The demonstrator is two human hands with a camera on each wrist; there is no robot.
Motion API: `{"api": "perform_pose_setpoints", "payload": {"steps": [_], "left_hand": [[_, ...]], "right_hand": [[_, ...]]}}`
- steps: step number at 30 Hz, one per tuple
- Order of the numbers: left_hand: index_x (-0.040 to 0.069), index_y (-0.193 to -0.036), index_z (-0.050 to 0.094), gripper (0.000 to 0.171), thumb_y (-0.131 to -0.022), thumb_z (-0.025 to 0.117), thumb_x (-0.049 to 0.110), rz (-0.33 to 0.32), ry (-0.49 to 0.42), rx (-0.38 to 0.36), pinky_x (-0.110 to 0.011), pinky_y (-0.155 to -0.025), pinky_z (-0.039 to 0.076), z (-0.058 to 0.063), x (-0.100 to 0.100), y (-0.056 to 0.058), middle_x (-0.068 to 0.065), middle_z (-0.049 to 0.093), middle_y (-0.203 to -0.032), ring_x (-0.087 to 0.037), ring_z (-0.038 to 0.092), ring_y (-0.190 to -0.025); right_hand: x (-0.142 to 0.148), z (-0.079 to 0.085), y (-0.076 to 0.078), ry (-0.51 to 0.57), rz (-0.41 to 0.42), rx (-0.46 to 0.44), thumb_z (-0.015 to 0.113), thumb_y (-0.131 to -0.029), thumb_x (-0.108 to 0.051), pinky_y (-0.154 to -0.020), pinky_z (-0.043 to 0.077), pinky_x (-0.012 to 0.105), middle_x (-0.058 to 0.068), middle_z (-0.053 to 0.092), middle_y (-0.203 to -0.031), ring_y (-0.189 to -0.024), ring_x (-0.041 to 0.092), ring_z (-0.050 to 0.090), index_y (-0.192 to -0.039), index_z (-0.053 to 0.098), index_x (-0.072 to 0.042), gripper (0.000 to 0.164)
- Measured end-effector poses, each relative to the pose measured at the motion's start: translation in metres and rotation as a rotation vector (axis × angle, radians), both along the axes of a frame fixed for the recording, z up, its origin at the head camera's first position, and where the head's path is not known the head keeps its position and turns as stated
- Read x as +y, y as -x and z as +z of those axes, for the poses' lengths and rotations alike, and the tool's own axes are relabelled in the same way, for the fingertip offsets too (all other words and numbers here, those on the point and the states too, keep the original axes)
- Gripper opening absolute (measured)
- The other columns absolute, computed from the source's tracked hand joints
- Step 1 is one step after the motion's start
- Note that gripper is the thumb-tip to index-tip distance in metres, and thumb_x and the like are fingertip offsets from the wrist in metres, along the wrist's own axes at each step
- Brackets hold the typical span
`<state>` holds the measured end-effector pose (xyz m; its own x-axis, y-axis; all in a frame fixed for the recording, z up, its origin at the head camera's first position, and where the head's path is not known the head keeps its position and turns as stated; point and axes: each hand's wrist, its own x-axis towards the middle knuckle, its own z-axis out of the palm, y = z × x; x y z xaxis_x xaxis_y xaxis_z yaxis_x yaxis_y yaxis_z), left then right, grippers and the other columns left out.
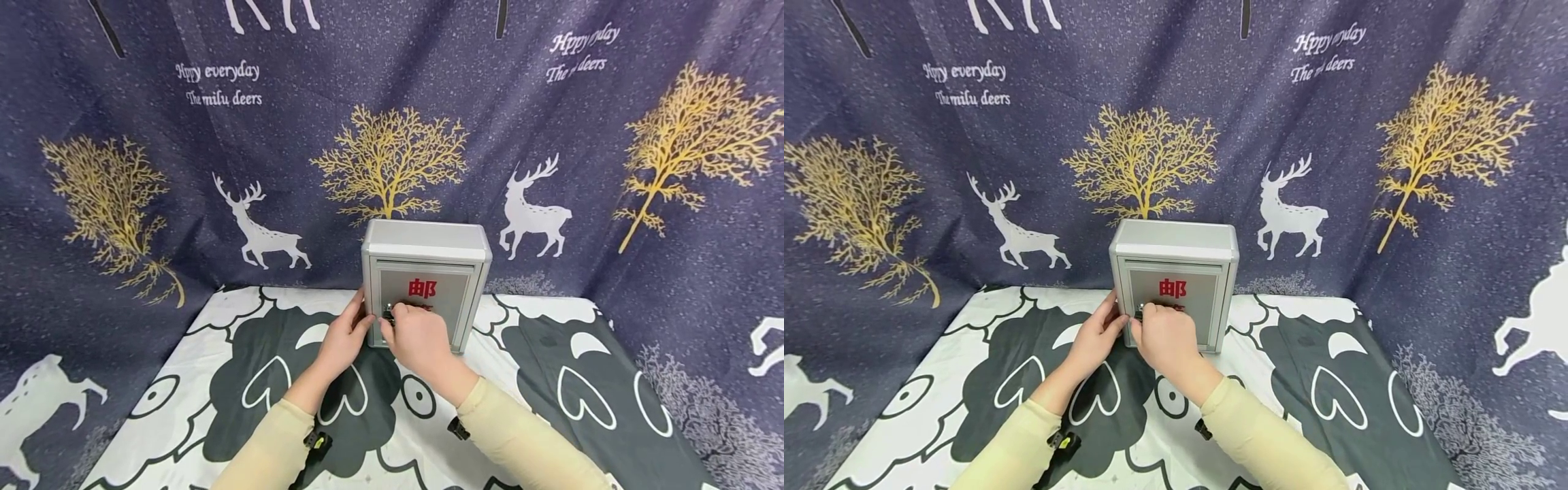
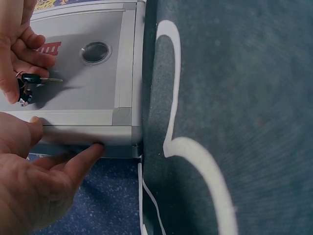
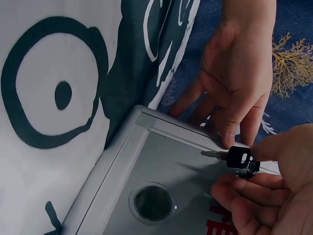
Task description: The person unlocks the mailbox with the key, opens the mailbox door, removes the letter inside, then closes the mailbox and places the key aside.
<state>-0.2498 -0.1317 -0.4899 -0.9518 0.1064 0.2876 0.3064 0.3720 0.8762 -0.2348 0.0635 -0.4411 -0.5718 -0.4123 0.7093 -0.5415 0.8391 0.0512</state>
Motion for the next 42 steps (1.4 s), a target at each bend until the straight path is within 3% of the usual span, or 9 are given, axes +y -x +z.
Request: {"api": "perform_pose_setpoints", "payload": {"steps": [14, 26, 33, 42], "left_hand": [[0.029, -0.178, 0.032, 0.069, -0.117, 0.063, 0.024, 0.013, 0.012, 0.008, -0.054, -0.116, 0.054, 0.0006, 0.0007, 0.0010, -0.020, 0.063, -0.157, -0.035, 0.062, -0.145], [0.025, -0.178, 0.033, 0.070, -0.116, 0.066, 0.021, 0.018, 0.019, 0.039, -0.055, -0.114, 0.055, -0.0012, -0.0008, 0.0012, -0.022, 0.065, -0.154, -0.037, 0.063, -0.143], [0.029, -0.178, 0.034, 0.067, -0.117, 0.063, 0.024, 0.001, -0.002, -0.009, -0.055, -0.116, 0.054, -0.0003, -0.0029, 0.0026, -0.019, 0.062, -0.159, -0.034, 0.061, -0.146], [0.028, -0.177, 0.037, 0.066, -0.117, 0.064, 0.023, -0.063, -0.103, -0.026, -0.052, -0.118, 0.052, -0.0050, -0.0087, 0.0050, -0.017, 0.058, -0.162, -0.033, 0.057, -0.150]], "right_hand": [[-0.0082, -0.0106, -0.0019, 0.061, -0.006, 0.052, 0.087, -0.099, -0.026, -0.037, 0.043, 0.033, 0.002, 0.055, -0.058, -0.045, 0.020, 0.055, -0.075, 0.064, -0.009, 0.037], [-0.0094, -0.0071, -0.0051, 0.315, 0.053, -0.308, 0.071, -0.108, -0.020, -0.050, 0.054, 0.036, 0.005, 0.074, -0.076, -0.058, 0.019, 0.065, -0.098, 0.080, -0.003, 0.021], [-0.0070, -0.0101, -0.0039, 0.397, 0.083, -0.403, 0.070, -0.109, -0.020, -0.059, 0.057, 0.033, 0.003, 0.076, -0.082, -0.065, 0.015, 0.068, -0.102, 0.080, -0.003, 0.020], [-0.0034, -0.0094, -0.0077, 0.427, 0.106, -0.478, 0.069, -0.110, -0.021, -0.065, 0.058, 0.033, 0.001, 0.077, -0.085, -0.069, 0.013, 0.069, -0.107, 0.081, -0.004, 0.021]]}}
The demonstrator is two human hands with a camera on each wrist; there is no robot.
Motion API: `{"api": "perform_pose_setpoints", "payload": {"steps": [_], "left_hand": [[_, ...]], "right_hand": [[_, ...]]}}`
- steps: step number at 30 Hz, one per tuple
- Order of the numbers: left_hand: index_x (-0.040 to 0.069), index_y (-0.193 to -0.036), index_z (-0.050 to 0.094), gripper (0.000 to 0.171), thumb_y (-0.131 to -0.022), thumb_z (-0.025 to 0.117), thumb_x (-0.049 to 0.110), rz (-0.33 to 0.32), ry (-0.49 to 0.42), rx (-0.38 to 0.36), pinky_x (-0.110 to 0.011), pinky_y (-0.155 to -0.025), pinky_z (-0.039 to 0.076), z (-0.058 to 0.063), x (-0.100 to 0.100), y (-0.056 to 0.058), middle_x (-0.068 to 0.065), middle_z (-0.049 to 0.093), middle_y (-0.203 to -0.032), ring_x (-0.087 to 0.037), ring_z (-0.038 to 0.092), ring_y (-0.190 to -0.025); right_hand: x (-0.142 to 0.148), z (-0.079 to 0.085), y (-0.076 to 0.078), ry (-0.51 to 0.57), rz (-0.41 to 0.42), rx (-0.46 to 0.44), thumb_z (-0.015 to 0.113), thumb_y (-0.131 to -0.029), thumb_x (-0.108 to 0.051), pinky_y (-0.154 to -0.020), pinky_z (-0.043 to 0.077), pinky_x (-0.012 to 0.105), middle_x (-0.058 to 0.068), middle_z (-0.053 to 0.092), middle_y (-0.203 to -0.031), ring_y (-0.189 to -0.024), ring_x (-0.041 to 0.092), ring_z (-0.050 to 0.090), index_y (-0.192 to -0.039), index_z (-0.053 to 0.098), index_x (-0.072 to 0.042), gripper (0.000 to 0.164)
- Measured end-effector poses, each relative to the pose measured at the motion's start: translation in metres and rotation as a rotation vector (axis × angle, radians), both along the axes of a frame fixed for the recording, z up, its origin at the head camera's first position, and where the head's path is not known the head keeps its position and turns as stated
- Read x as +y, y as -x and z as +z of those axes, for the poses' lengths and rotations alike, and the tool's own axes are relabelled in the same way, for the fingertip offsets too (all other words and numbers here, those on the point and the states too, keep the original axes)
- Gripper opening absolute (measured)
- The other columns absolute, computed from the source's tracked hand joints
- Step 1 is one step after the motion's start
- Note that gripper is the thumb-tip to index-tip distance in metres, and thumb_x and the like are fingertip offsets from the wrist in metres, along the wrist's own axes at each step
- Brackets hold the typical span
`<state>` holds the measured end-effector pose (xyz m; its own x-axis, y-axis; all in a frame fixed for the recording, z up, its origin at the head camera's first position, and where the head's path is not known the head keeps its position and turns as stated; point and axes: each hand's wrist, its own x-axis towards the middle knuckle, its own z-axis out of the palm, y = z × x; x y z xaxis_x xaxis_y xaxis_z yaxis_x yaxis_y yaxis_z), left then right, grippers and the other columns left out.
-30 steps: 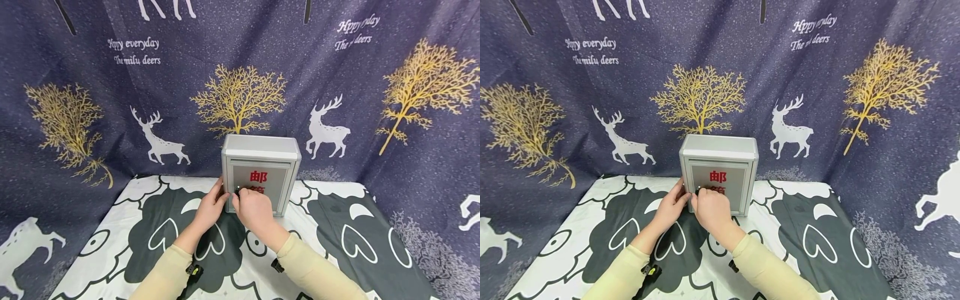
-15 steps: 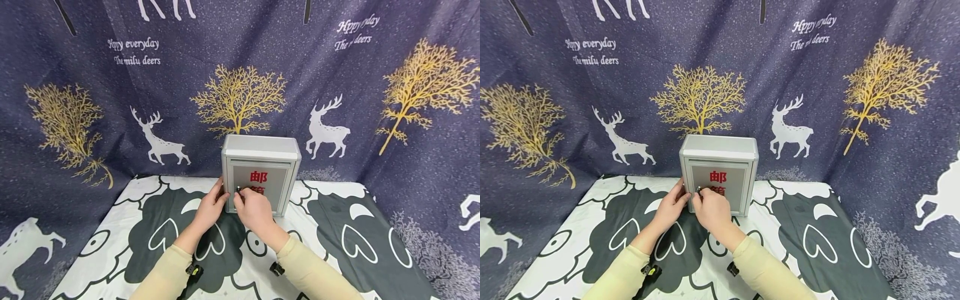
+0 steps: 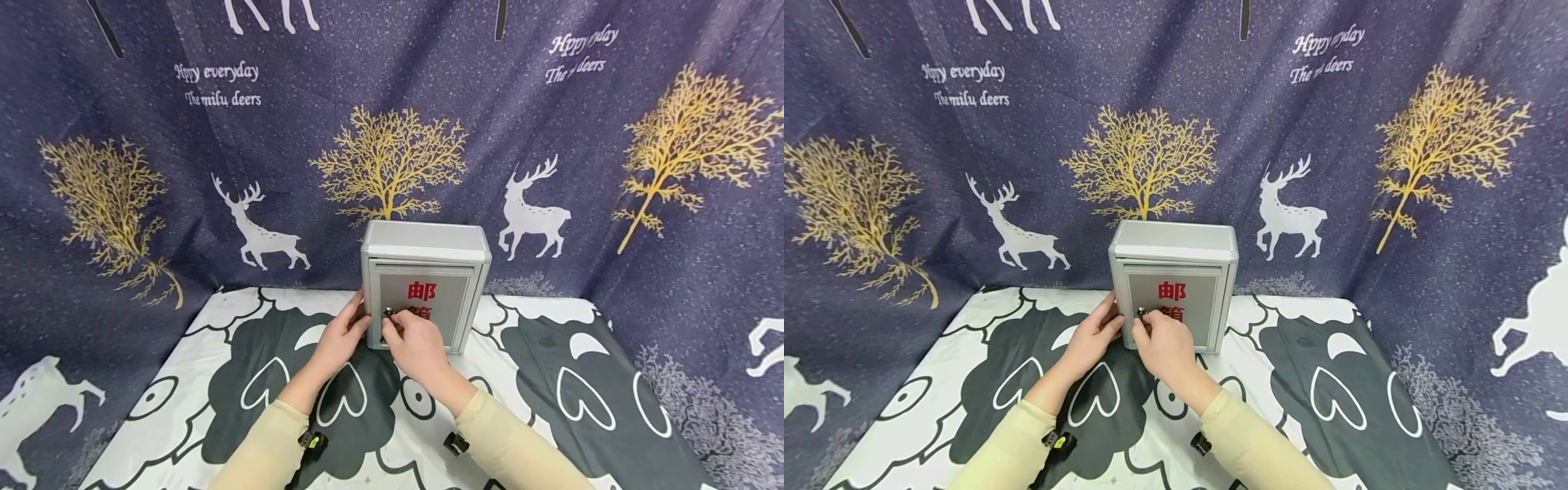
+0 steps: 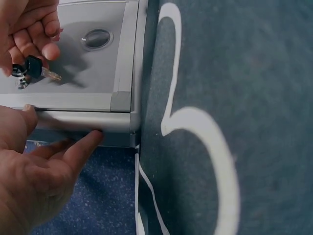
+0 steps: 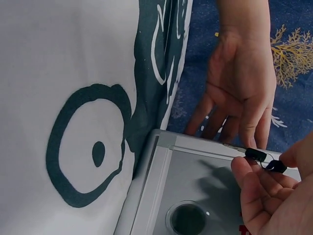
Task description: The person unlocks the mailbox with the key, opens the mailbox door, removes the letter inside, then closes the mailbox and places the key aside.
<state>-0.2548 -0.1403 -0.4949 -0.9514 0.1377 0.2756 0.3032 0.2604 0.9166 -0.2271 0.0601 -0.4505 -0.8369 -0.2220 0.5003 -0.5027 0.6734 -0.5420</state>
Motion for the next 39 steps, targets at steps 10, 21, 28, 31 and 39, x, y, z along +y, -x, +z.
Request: {"api": "perform_pose_setpoints", "payload": {"steps": [10, 21, 28, 31, 39], "left_hand": [[0.028, -0.178, 0.033, 0.069, -0.116, 0.064, 0.020, -0.043, 0.043, 0.020, -0.054, -0.123, 0.047, -0.001, -0.005, 0.002, -0.015, 0.052, -0.168, -0.032, 0.053, -0.153], [0.030, -0.178, 0.031, 0.071, -0.116, 0.065, 0.021, -0.083, 0.030, 0.023, -0.052, -0.122, 0.047, -0.001, -0.009, 0.002, -0.013, 0.050, -0.170, -0.031, 0.052, -0.154], [0.031, -0.177, 0.033, 0.070, -0.116, 0.065, 0.021, -0.095, 0.003, 0.015, -0.046, -0.119, 0.051, -0.002, -0.010, 0.002, -0.011, 0.049, -0.171, -0.030, 0.051, -0.155], [0.029, -0.178, 0.032, 0.069, -0.117, 0.064, 0.019, -0.103, -0.018, -0.001, -0.046, -0.117, 0.053, -0.003, -0.010, 0.002, -0.013, 0.049, -0.171, -0.032, 0.051, -0.155], [0.032, -0.176, 0.037, 0.064, -0.118, 0.061, 0.020, -0.056, -0.035, -0.025, -0.046, -0.108, 0.060, -0.003, -0.006, 0.001, -0.014, 0.057, -0.165, -0.033, 0.060, -0.147]], "right_hand": [[0.004, -0.004, -0.003, 0.017, 0.018, -0.046, 0.069, -0.110, -0.023, -0.066, 0.059, 0.032, 0.001, 0.079, -0.089, -0.072, 0.012, 0.070, -0.111, 0.081, -0.005, 0.022], [0.006, -0.004, -0.006, 0.029, 0.024, -0.051, 0.069, -0.110, -0.023, -0.065, 0.057, 0.029, -0.002, 0.077, -0.087, -0.071, 0.010, 0.069, -0.110, 0.082, -0.007, 0.021], [0.007, -0.005, -0.005, 0.035, 0.027, -0.049, 0.069, -0.110, -0.023, -0.064, 0.056, 0.028, -0.003, 0.077, -0.087, -0.071, 0.008, 0.067, -0.109, 0.082, -0.009, 0.020], [0.007, -0.006, -0.006, 0.037, 0.031, -0.050, 0.069, -0.110, -0.023, -0.063, 0.055, 0.028, -0.004, 0.076, -0.086, -0.070, 0.007, 0.066, -0.108, 0.082, -0.010, 0.019], [0.013, -0.005, -0.015, 0.027, 0.046, -0.050, 0.070, -0.108, -0.022, -0.068, 0.060, 0.033, 0.000, 0.078, -0.091, -0.076, 0.013, 0.071, -0.108, 0.082, -0.010, 0.017]]}}
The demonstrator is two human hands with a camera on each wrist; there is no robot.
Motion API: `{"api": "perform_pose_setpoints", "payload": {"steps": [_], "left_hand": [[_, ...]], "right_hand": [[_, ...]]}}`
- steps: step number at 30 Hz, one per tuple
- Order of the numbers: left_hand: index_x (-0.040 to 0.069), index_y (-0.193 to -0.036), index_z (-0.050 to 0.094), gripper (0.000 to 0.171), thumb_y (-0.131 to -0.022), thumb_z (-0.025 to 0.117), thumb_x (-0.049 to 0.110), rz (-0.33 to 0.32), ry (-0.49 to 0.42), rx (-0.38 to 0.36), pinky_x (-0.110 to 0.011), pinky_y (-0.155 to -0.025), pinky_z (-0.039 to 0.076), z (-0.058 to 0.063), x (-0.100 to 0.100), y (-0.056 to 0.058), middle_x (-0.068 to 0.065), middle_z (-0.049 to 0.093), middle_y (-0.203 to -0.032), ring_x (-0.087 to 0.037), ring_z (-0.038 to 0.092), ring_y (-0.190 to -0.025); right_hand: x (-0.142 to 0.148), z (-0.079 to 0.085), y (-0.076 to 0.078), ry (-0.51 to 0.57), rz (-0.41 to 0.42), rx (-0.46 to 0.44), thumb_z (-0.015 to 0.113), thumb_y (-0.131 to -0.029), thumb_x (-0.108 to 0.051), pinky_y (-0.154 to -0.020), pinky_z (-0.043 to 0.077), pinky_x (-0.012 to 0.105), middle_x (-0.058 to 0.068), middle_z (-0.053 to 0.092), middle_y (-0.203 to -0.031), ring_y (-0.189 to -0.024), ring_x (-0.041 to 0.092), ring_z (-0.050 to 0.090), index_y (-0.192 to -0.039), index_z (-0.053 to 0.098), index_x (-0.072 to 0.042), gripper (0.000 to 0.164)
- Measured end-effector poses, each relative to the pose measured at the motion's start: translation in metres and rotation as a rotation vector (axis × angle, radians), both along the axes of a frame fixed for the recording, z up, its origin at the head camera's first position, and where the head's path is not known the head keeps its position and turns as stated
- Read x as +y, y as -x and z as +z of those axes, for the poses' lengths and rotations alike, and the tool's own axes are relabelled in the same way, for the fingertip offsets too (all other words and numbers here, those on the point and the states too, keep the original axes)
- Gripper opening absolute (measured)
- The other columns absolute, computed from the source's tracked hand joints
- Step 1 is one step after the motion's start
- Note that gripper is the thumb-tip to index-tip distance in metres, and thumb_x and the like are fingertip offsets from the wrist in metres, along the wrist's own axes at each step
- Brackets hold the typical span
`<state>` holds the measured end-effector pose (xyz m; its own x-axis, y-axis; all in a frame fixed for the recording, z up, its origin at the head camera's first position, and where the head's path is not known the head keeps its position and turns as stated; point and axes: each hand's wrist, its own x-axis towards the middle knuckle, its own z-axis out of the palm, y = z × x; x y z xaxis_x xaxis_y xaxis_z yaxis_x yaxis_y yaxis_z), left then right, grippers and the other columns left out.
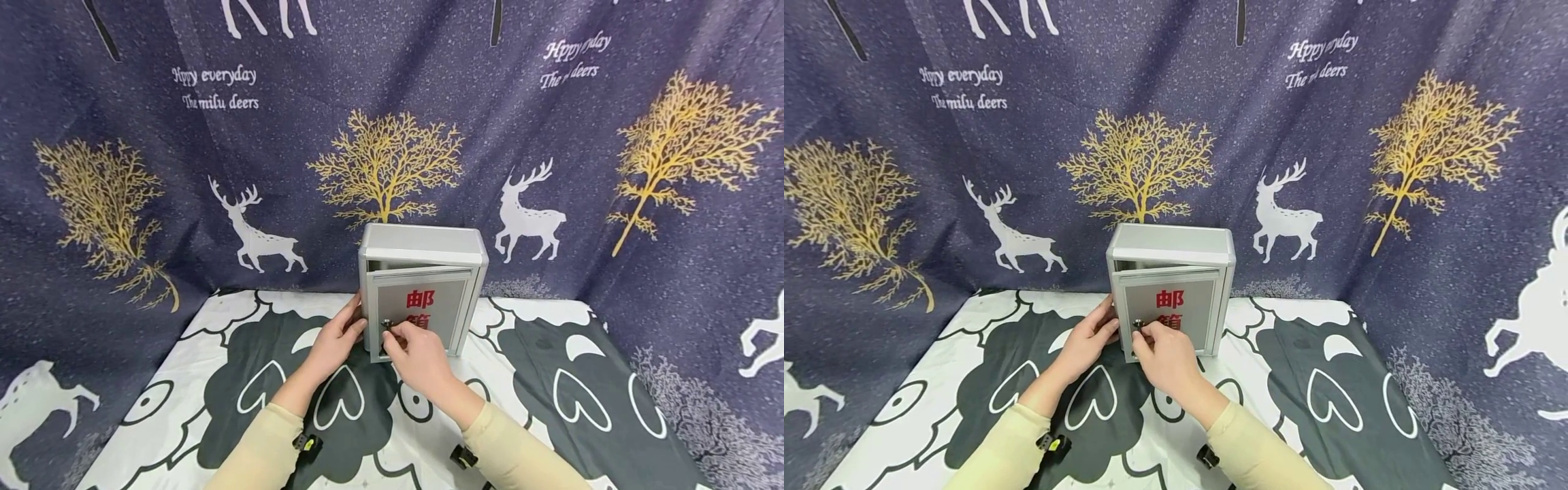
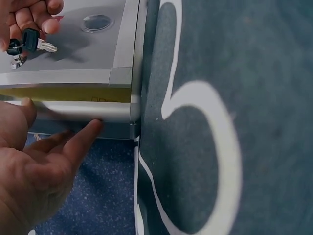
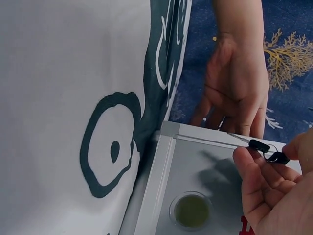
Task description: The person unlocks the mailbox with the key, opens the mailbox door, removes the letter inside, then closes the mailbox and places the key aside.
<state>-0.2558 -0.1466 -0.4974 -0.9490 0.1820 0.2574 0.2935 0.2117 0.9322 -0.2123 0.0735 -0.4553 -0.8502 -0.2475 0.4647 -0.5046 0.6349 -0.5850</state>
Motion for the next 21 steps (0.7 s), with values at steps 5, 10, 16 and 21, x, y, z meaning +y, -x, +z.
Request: {"api": "perform_pose_setpoints", "payload": {"steps": [5, 10, 16, 21], "left_hand": [[0.033, -0.175, 0.038, 0.064, -0.118, 0.061, 0.019, 0.031, 0.013, 0.006, -0.047, -0.107, 0.061, 0.001, 0.003, -0.002, -0.013, 0.059, -0.163, -0.032, 0.063, -0.144], [0.032, -0.175, 0.039, 0.063, -0.117, 0.062, 0.020, 0.057, 0.042, 0.020, -0.050, -0.106, 0.062, 0.002, 0.005, -0.002, -0.014, 0.060, -0.161, -0.033, 0.064, -0.142], [0.029, -0.176, 0.038, 0.064, -0.117, 0.062, 0.021, 0.061, 0.056, 0.017, -0.051, -0.105, 0.062, 0.005, 0.006, -0.004, -0.016, 0.060, -0.161, -0.033, 0.064, -0.143], [0.025, -0.176, 0.037, 0.065, -0.117, 0.062, 0.019, 0.062, 0.052, 0.017, -0.050, -0.104, 0.062, 0.005, 0.006, -0.004, -0.019, 0.061, -0.159, -0.035, 0.065, -0.141]], "right_hand": [[0.009, -0.001, -0.008, 0.041, 0.059, 0.015, 0.072, -0.106, -0.016, -0.066, 0.060, 0.030, -0.002, 0.078, -0.089, -0.074, 0.010, 0.071, -0.104, 0.082, -0.011, 0.011], [0.023, -0.003, -0.017, 0.090, 0.149, 0.052, 0.074, -0.105, -0.010, -0.058, 0.053, 0.024, -0.010, 0.071, -0.079, -0.066, 0.000, 0.061, -0.099, 0.081, -0.014, 0.010], [0.044, -0.009, -0.023, 0.112, 0.251, 0.035, 0.076, -0.105, -0.007, -0.053, 0.046, 0.022, -0.016, 0.065, -0.076, -0.061, -0.004, 0.050, -0.099, 0.081, -0.015, 0.011], [0.061, -0.011, -0.029, 0.155, 0.324, -0.022, 0.076, -0.105, -0.007, -0.055, 0.054, 0.023, -0.011, 0.075, -0.082, -0.069, -0.002, 0.062, -0.102, 0.083, -0.011, 0.008]]}}
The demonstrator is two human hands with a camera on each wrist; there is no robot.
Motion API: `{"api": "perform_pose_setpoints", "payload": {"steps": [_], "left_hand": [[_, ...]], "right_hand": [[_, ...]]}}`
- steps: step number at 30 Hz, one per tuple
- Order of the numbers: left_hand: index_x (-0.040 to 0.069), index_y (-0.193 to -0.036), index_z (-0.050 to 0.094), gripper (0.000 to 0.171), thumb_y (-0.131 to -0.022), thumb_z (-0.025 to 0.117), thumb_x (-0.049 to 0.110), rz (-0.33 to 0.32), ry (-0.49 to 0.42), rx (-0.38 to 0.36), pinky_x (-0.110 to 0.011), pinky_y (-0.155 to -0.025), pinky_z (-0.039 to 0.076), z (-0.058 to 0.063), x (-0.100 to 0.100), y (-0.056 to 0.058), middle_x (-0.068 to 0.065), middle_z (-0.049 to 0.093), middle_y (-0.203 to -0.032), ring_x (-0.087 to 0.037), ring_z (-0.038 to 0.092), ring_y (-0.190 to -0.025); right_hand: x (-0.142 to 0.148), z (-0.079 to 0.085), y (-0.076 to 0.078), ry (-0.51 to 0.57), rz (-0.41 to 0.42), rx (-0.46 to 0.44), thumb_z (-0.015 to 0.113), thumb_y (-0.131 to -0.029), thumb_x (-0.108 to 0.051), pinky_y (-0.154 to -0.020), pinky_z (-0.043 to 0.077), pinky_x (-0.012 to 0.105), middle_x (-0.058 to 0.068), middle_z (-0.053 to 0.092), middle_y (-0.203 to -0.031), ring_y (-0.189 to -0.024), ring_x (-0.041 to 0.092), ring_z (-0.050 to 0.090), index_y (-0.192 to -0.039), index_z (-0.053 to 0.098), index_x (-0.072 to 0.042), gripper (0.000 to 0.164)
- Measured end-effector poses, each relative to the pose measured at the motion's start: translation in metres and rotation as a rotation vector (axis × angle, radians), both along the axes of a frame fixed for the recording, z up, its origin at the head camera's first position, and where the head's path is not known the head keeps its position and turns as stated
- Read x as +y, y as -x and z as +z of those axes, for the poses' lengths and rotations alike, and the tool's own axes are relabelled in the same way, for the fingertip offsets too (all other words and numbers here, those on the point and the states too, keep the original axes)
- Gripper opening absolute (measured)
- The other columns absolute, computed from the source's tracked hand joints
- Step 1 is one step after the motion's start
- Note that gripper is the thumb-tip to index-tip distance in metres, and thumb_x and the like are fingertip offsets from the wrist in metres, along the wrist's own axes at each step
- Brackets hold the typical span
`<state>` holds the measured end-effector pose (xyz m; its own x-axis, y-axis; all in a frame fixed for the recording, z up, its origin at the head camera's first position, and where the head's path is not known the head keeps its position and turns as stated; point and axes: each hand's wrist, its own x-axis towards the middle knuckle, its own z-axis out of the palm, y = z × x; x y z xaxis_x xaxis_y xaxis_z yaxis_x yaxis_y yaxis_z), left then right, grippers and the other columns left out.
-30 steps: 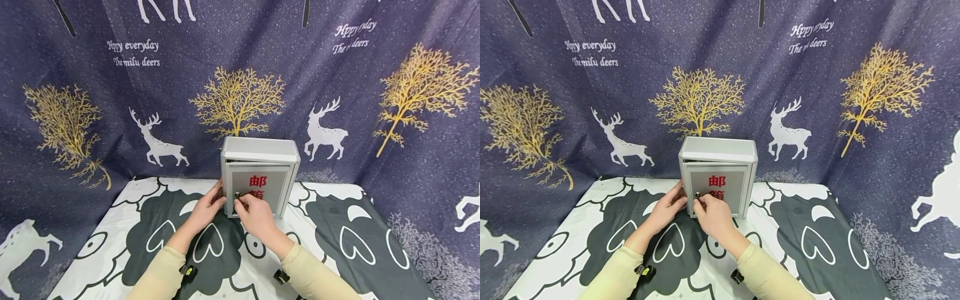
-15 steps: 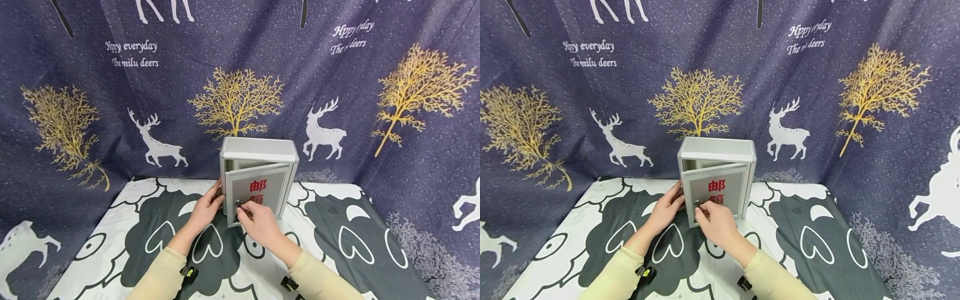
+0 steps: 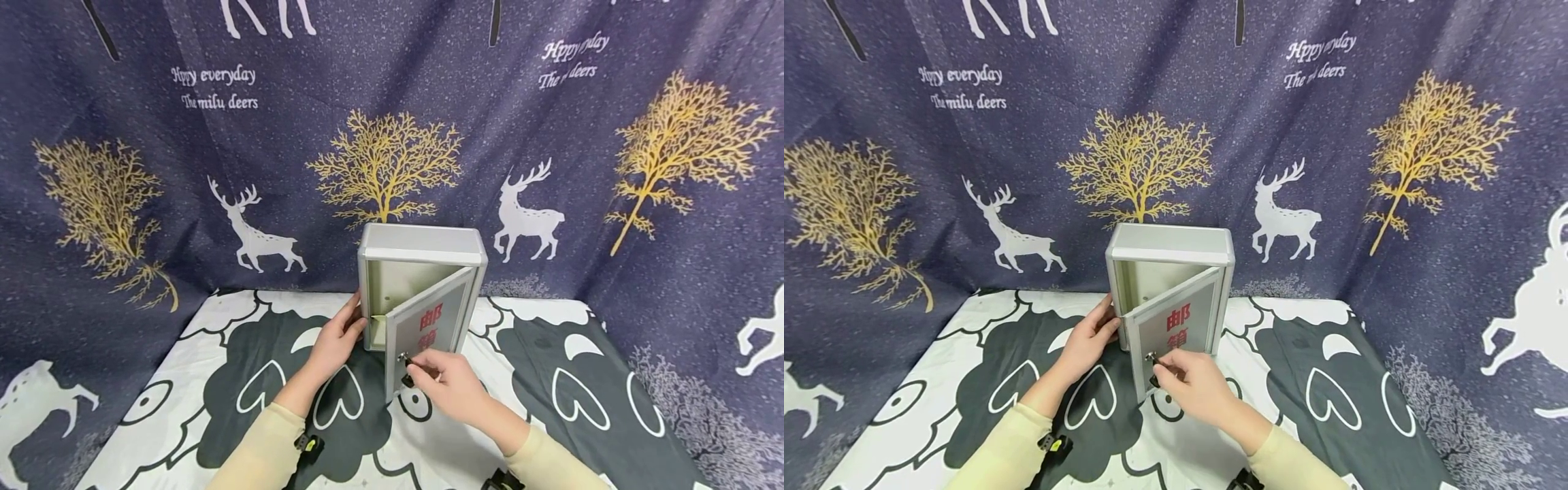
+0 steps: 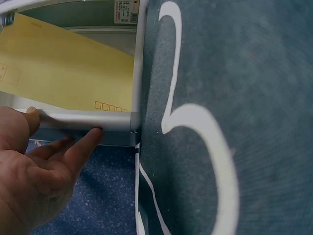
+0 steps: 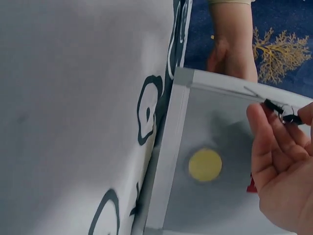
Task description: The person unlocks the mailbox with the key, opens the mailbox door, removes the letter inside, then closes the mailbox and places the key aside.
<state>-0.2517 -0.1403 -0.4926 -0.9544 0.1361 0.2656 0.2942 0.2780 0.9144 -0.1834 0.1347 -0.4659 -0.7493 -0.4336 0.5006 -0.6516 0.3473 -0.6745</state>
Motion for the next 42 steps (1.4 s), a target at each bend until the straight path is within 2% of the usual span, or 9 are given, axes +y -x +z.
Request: {"api": "perform_pose_setpoints", "payload": {"steps": [7, 13, 19, 26, 32, 40, 42], "left_hand": [[0.027, -0.176, 0.038, 0.064, -0.117, 0.062, 0.019, -0.008, -0.023, -0.013, -0.051, -0.106, 0.062, -0.001, -0.001, 0.001, -0.017, 0.061, -0.160, -0.034, 0.064, -0.142], [0.024, -0.177, 0.035, 0.064, -0.118, 0.060, 0.020, -0.024, -0.020, -0.005, -0.052, -0.109, 0.060, -0.002, -0.001, 0.001, -0.019, 0.057, -0.163, -0.036, 0.060, -0.146], [0.026, -0.178, 0.031, 0.065, -0.119, 0.058, 0.023, -0.034, -0.017, -0.024, -0.056, -0.113, 0.056, -0.003, -0.001, 0.000, -0.020, 0.052, -0.167, -0.038, 0.055, -0.151], [0.028, -0.178, 0.032, 0.064, -0.119, 0.058, 0.025, -0.044, -0.037, -0.034, -0.056, -0.114, 0.055, -0.003, -0.002, 0.000, -0.020, 0.052, -0.168, -0.037, 0.055, -0.151], [0.028, -0.178, 0.032, 0.064, -0.119, 0.058, 0.023, -0.032, -0.036, -0.043, -0.056, -0.114, 0.055, -0.003, 0.000, 0.000, -0.020, 0.053, -0.167, -0.038, 0.055, -0.151], [0.028, -0.178, 0.033, 0.064, -0.119, 0.059, 0.024, -0.034, -0.044, -0.045, -0.056, -0.115, 0.055, -0.003, -0.001, -0.001, -0.020, 0.053, -0.167, -0.038, 0.055, -0.151], [0.028, -0.178, 0.033, 0.064, -0.119, 0.059, 0.025, -0.033, -0.042, -0.047, -0.056, -0.115, 0.055, -0.003, -0.001, -0.001, -0.020, 0.053, -0.167, -0.038, 0.055, -0.151]], "right_hand": [[0.021, -0.001, -0.006, 0.034, 0.065, -0.040, 0.076, -0.103, -0.003, -0.058, 0.057, 0.027, -0.009, 0.076, -0.086, -0.073, 0.000, 0.066, -0.099, 0.083, -0.014, 0.014], [0.039, -0.002, -0.011, 0.030, 0.096, -0.072, 0.076, -0.103, -0.001, -0.056, 0.056, 0.027, -0.009, 0.074, -0.085, -0.071, 0.000, 0.063, -0.098, 0.082, -0.019, 0.019], [0.058, 0.001, -0.014, 0.020, 0.147, -0.053, 0.074, -0.102, 0.002, -0.065, 0.060, 0.028, -0.007, 0.075, -0.083, -0.074, 0.001, 0.066, -0.098, 0.082, -0.020, 0.024], [0.081, 0.003, -0.010, 0.021, 0.240, -0.070, 0.071, -0.100, 0.009, -0.061, 0.060, 0.028, -0.001, 0.082, -0.089, -0.076, 0.000, 0.069, -0.101, 0.082, -0.014, 0.026], [0.098, 0.003, -0.004, 0.050, 0.329, -0.067, 0.067, -0.095, 0.017, -0.061, 0.059, 0.026, 0.007, 0.077, -0.083, -0.074, 0.000, 0.065, -0.100, 0.079, -0.011, 0.030], [0.119, 0.003, -0.001, 0.087, 0.358, -0.147, 0.064, -0.092, 0.022, -0.055, 0.059, 0.028, 0.015, 0.068, -0.072, -0.062, 0.013, 0.068, -0.094, 0.076, -0.004, 0.029], [0.123, 0.004, -0.002, 0.086, 0.356, -0.160, 0.063, -0.091, 0.021, -0.053, 0.057, 0.026, 0.016, 0.069, -0.072, -0.062, 0.012, 0.067, -0.093, 0.076, -0.004, 0.028]]}}
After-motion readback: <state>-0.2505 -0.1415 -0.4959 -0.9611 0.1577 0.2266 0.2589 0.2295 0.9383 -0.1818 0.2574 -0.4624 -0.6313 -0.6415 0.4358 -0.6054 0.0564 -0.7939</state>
